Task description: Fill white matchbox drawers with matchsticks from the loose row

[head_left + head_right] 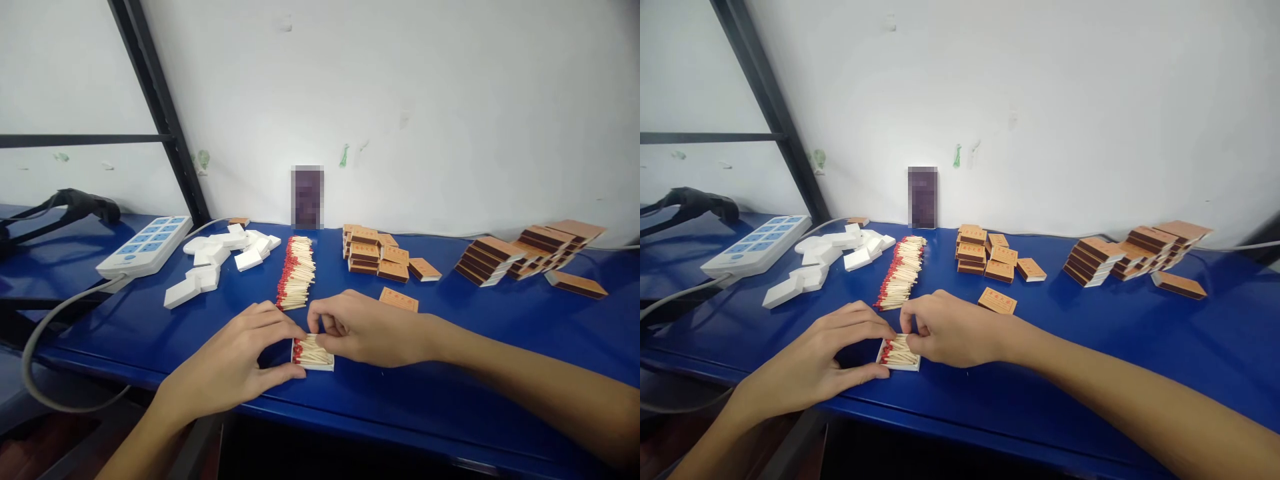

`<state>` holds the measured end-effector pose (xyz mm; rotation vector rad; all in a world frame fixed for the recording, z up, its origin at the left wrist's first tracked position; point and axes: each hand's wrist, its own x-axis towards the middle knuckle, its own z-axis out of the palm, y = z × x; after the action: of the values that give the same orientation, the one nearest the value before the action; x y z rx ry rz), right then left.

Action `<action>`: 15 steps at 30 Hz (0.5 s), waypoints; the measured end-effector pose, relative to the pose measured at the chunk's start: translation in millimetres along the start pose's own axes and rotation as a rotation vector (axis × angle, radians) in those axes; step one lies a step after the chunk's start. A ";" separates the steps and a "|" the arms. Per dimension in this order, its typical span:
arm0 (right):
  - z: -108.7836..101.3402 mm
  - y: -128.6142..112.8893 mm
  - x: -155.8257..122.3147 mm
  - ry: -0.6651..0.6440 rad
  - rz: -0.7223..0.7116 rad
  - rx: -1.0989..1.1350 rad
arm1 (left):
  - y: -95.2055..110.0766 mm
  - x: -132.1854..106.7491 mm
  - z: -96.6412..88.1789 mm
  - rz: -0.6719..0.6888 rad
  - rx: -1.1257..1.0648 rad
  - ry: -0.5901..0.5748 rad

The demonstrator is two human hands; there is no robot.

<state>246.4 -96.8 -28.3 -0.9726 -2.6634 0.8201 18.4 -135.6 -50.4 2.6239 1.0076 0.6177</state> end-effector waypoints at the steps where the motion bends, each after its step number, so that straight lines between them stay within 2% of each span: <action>1: -0.6 -0.3 0.1 -0.006 0.001 0.005 | 0.0 -0.5 0.1 -0.010 0.000 -0.001; 6: -2.2 -0.3 1.4 0.006 -0.008 0.019 | 2.3 -1.0 -1.7 -0.054 0.002 -0.010; 11: 5.0 10.2 9.7 0.233 -0.051 -0.098 | -1.1 1.7 -3.3 -0.176 0.082 0.134; 13: 9.8 16.9 13.3 0.276 -0.080 -0.163 | -5.0 3.0 -1.7 -0.234 0.151 0.172; 15: 14.8 23.4 15.8 0.284 -0.118 -0.193 | -8.5 3.8 0.6 -0.264 0.195 0.161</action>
<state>241.6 -78.3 -53.8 -0.8866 -2.5541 0.3733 16.4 -126.9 -53.1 2.5677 1.5038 0.7057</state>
